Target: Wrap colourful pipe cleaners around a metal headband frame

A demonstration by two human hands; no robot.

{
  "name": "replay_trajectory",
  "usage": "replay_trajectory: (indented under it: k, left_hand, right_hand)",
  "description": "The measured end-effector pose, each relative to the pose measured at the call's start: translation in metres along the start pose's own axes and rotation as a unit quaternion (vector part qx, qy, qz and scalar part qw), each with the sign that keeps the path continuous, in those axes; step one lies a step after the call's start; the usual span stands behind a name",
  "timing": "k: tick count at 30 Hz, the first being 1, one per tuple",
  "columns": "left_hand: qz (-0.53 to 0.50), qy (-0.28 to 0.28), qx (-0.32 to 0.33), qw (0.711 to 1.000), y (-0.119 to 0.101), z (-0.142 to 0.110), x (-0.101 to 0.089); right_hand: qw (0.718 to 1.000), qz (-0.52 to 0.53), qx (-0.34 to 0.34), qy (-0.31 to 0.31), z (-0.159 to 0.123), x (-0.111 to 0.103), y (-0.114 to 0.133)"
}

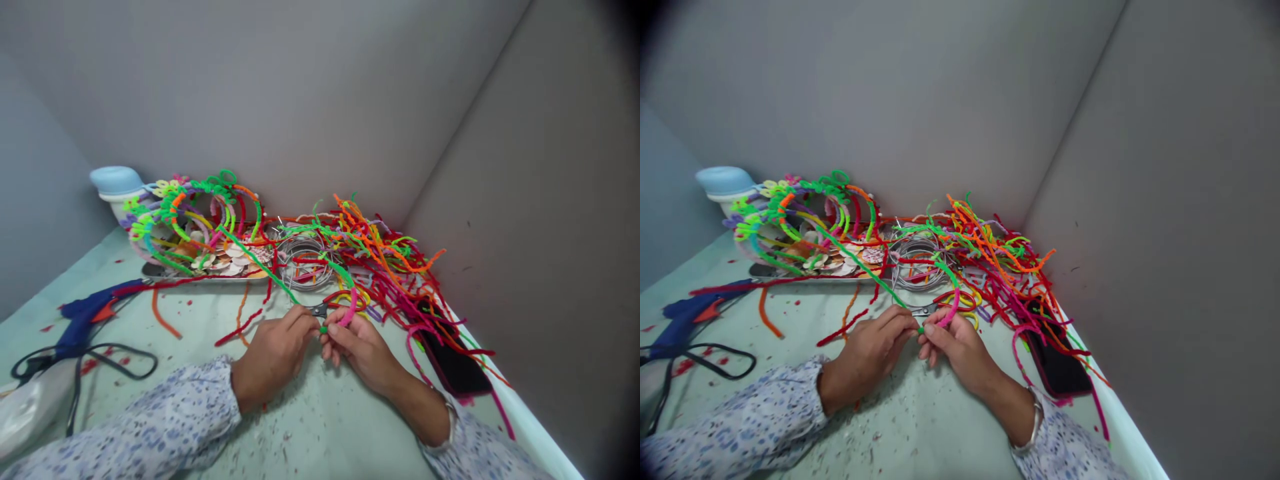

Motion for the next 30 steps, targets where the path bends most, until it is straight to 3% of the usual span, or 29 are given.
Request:
replay_trajectory:
  k: [13, 21, 30]
  left_hand:
    - [-0.001, 0.003, 0.004, 1.000, -0.002, 0.001, 0.004]
    - [-0.052, -0.014, -0.025, 0.998, 0.000, 0.006, 0.000]
    - [-0.071, -0.130, -0.050, 0.988, 0.010, 0.010, -0.020]
  right_hand:
    - [1.000, 0.017, 0.013, 0.004, 0.000, 0.001, 0.000]
    - [0.999, 0.015, 0.004, -0.042, -0.001, -0.005, 0.003]
    - [0.996, 0.028, 0.036, -0.076, -0.004, -0.015, -0.004]
Point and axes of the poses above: each hand's wrist, its own z-axis towards the middle knuckle, its own x-axis out of the palm, y = z × x, the point moved 7 cm from there along z, towards the middle knuckle, and after that the axes turned 11 degrees about -z, right-handed, at the moved point
